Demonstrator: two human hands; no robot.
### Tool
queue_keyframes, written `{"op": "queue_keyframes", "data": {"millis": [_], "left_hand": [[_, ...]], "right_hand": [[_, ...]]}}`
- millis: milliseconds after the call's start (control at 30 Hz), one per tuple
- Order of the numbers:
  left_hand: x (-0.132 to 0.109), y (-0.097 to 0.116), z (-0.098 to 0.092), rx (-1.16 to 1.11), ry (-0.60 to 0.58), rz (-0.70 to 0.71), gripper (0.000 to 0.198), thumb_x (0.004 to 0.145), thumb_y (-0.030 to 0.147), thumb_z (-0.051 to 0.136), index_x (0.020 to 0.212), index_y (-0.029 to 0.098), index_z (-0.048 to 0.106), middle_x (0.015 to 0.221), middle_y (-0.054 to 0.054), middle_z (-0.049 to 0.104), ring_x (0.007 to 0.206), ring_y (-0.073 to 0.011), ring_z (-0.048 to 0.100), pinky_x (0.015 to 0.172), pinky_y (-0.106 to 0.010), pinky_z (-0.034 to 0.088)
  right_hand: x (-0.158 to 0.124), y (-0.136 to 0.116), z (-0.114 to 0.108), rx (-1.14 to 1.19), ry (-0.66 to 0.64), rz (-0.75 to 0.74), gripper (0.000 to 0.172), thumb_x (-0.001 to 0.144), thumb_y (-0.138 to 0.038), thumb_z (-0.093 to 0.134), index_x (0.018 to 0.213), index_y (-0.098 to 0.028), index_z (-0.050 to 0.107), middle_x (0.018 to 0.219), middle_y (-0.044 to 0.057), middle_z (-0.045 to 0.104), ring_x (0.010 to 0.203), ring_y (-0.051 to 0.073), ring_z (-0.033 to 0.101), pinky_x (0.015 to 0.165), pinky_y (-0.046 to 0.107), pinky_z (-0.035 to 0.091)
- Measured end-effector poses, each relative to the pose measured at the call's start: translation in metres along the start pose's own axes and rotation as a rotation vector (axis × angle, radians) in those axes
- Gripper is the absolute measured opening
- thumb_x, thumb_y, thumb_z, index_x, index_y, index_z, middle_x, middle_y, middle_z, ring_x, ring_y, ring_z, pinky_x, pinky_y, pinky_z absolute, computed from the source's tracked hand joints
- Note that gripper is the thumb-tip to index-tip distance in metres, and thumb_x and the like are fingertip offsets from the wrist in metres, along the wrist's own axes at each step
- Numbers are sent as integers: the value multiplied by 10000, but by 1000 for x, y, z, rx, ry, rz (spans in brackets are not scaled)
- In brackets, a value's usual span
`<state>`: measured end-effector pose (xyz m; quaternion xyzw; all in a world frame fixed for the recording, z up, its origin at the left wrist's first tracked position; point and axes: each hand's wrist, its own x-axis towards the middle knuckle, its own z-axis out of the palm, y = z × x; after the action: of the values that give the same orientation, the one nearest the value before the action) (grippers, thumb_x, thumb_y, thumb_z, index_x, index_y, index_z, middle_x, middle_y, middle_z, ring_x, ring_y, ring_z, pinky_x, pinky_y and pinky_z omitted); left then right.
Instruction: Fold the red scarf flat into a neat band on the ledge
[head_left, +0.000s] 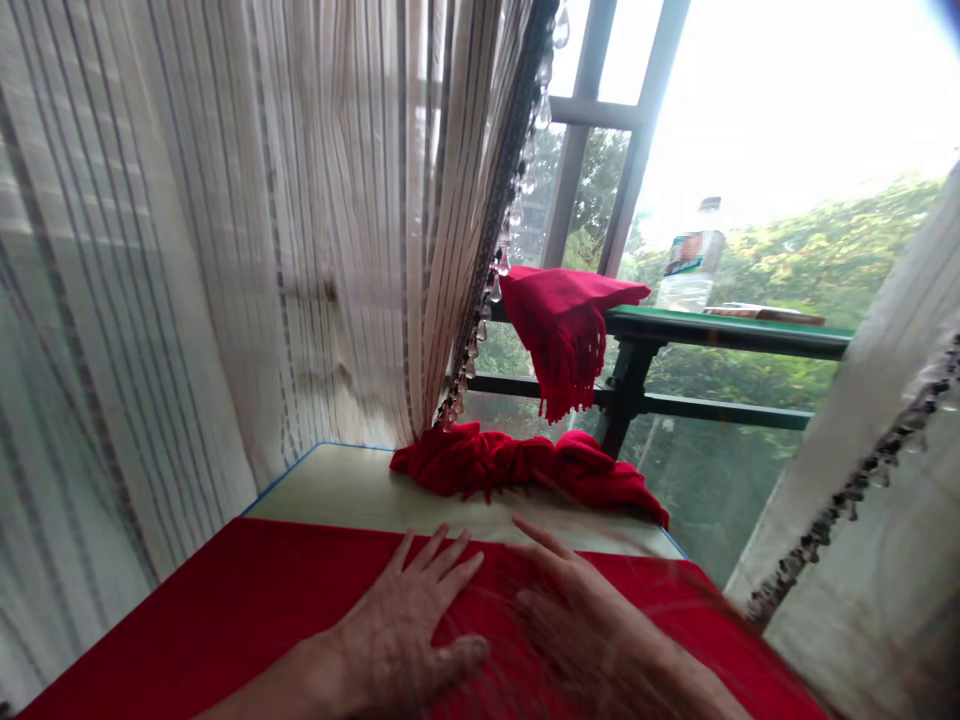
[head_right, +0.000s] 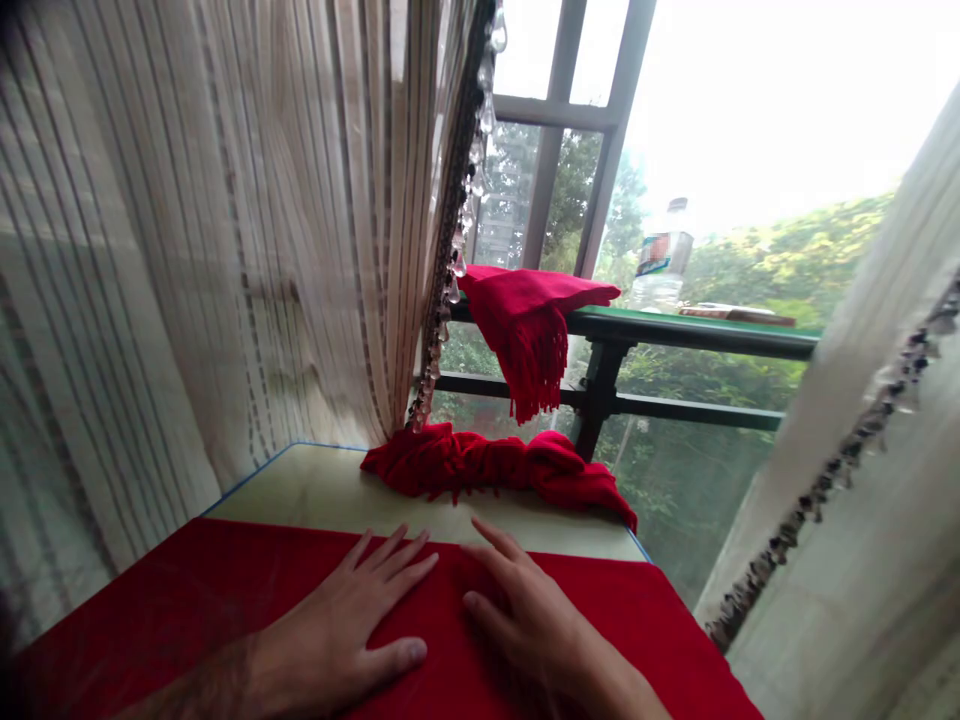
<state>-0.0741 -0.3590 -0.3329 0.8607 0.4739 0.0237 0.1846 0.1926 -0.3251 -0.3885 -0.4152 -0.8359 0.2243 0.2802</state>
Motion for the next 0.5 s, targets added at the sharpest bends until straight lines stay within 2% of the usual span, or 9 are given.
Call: {"op": "queue_keyframes", "data": {"millis": [133,233,333,500], "left_hand": [[-1,3,-2,-1,11,9,773,954,638,523,1602,266,325,1683,-63,227,1579,-329,125,1274,-639,50],[-1,3,-1,2,4,5,793,944,641,537,1602,253,325,1687,-65,214,1580,-330,120,1277,-633,57],[0,1,3,6,9,-3,839,936,675,523,1615,242,288,1696,-61,194,1586,-319,88,1284,-615,38],[2,-2,5,-5,7,-1,1031,885,748,542,1633,153,156,1701,-102,102,1587,-315,57,1292,-587,34]], "right_hand": [[0,-2,-4,23,11,6,487,943,-437,577,1412,-310,590,1641,100,428,1476,313,454,1225,502,379],[0,-6,-3,17,-24,3,520,952,-450,563,1454,-314,549,1679,90,358,1513,293,396,1244,490,349],[1,-13,4,-26,-73,33,599,968,-530,521,1521,-306,472,1708,77,286,1556,284,306,1271,498,297],[5,-33,14,-162,-138,61,761,952,-633,491,1607,-304,287,1727,44,128,1600,287,94,1306,547,119]]}}
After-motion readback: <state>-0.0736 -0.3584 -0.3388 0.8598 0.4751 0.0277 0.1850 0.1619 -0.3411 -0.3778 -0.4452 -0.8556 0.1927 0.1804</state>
